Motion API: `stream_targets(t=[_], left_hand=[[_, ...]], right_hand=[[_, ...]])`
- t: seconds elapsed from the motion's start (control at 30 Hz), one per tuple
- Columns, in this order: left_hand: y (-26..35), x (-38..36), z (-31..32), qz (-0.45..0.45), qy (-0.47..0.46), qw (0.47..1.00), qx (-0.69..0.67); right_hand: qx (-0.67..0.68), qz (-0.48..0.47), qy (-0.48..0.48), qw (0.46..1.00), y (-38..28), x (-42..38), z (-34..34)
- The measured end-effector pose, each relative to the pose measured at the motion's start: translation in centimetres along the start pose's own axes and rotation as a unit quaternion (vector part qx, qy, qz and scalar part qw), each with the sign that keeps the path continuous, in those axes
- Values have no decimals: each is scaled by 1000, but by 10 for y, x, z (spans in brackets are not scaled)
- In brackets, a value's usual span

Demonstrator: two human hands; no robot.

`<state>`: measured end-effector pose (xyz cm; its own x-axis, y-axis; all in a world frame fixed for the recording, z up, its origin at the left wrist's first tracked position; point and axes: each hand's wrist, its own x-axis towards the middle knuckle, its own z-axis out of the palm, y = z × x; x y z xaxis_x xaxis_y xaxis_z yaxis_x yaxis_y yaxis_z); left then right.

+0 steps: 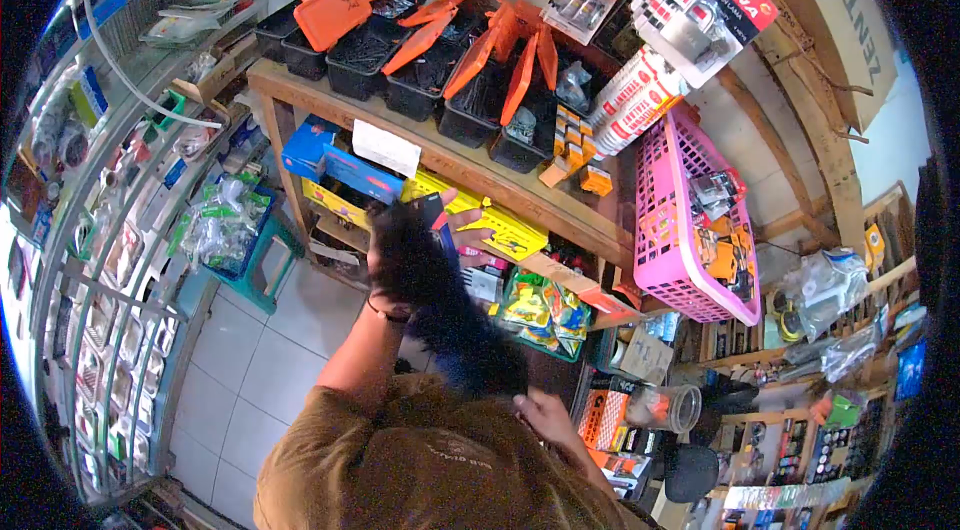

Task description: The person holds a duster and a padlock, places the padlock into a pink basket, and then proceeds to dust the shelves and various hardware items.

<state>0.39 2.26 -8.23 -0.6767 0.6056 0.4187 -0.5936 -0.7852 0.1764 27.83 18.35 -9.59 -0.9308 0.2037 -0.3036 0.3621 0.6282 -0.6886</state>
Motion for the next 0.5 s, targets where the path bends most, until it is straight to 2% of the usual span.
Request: stream_targets(t=[0.03, 0.1, 0.13, 0.17, 0.23, 0.27, 0.3, 0.37, 0.4, 0.43, 0.5], left_hand=[[7, -2, 31, -20, 63, 996, -56], [5, 6, 39, 32, 165, 982, -91], [2, 7, 34, 40, 150, 986, -66], [2, 5, 31, 34, 103, 988, -111], [-2, 22, -3, -48, -152, 978, -136], [-5, 11, -4, -17, -105, 992, -70], [3, 2, 23, -31, -1, 995, -93], [2, 5, 38, 3, 155, 978, -141], [1, 4, 39, 16, 152, 983, -104], [2, 1, 29, 5, 58, 991, -120], [4, 6, 1, -32, -83, 992, -87]], right_hand=[[3, 5, -1, 1000, -1, -1, 2], [38, 53, 33, 997, -2, 1, 3], [1, 43, -2, 999, 2, -3, 5], [-2, 43, 2, 999, 1, -4, 2], [-45, -12, -23, 999, -17, -5, -6], [-21, -6, 35, 999, -10, -7, -3], [-20, -1, 34, 999, -7, -6, -2], [-1, 58, 48, 997, -6, -6, -2], [-24, 50, 6, 998, -7, -7, -1], [-26, 49, 5, 998, -7, -7, 0], [-46, -22, 9, 999, -6, -4, -1]])
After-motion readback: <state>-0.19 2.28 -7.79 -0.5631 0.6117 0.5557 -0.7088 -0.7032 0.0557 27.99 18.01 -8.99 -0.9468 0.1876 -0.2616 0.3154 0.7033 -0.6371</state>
